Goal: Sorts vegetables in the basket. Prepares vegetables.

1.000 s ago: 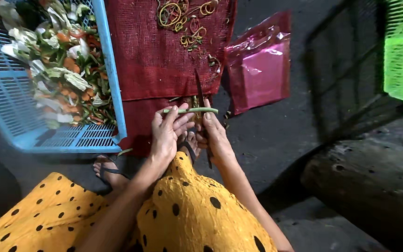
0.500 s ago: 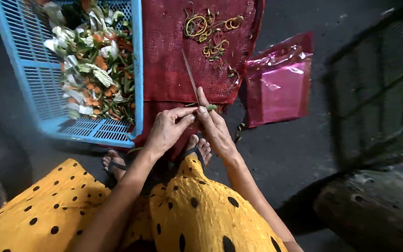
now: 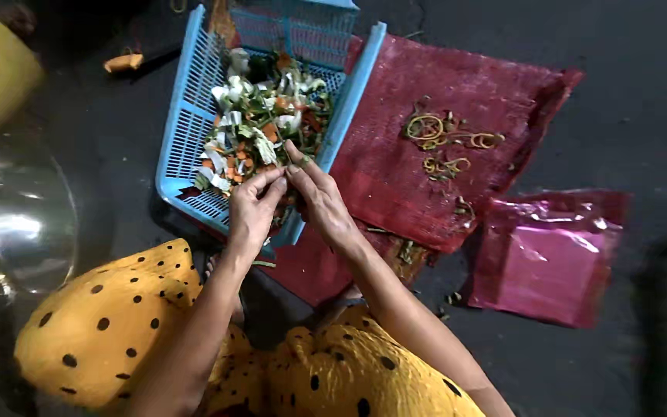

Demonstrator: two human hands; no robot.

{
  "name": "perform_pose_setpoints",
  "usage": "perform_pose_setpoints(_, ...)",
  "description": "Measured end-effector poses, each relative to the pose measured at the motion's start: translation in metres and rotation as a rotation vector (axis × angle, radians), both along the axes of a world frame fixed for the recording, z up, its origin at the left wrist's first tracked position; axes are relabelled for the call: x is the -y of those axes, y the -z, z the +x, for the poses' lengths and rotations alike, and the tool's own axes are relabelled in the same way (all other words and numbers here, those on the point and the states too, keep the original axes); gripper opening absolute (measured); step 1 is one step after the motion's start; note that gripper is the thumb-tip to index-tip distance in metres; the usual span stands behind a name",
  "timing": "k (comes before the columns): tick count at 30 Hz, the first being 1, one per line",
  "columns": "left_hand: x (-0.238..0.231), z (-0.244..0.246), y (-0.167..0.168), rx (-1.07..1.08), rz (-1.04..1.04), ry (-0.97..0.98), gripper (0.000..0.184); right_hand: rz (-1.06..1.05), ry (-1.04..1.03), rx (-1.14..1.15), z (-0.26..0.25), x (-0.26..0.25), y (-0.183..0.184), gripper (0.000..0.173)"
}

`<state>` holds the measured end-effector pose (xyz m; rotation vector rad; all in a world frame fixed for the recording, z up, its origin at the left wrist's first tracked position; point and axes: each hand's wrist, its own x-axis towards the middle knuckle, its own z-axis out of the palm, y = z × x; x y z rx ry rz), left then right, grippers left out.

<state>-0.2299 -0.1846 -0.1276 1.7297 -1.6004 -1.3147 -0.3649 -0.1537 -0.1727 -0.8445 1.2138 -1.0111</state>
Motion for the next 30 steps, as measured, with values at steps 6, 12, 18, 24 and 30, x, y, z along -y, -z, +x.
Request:
perform_pose_setpoints(6, 0.022, 0.011, -0.006, -0.3, 0.325, -0.314, 0.028, 0.211, -0.11, 0.29, 0.009, 0.037, 0.004, 0.04)
perform_pose_setpoints(12, 0.024, 0.017, -0.004, -0.387, 0.407, -0.361, 0.027, 0.32, -0.022, 0.435, 0.008, 0.031, 0.017, 0.054)
perform_pose_setpoints(18, 0.011, 0.012, 0.004, -0.304, 0.344, -0.278, 0.023, 0.17, -0.11, -0.035, 0.011, 0.001, 0.004, 0.057)
perform_pose_setpoints(24, 0.012, 0.018, 0.013, -0.155, 0.235, -0.151, 0.019, -0.071, -0.103, -0.387, 0.018, 0.006, 0.008, 0.058)
perform_pose_setpoints(30, 0.015, 0.026, 0.023, -0.027, 0.083, 0.057, 0.023, -0.11, -0.098, -0.432, 0.024, 0.017, 0.024, 0.059)
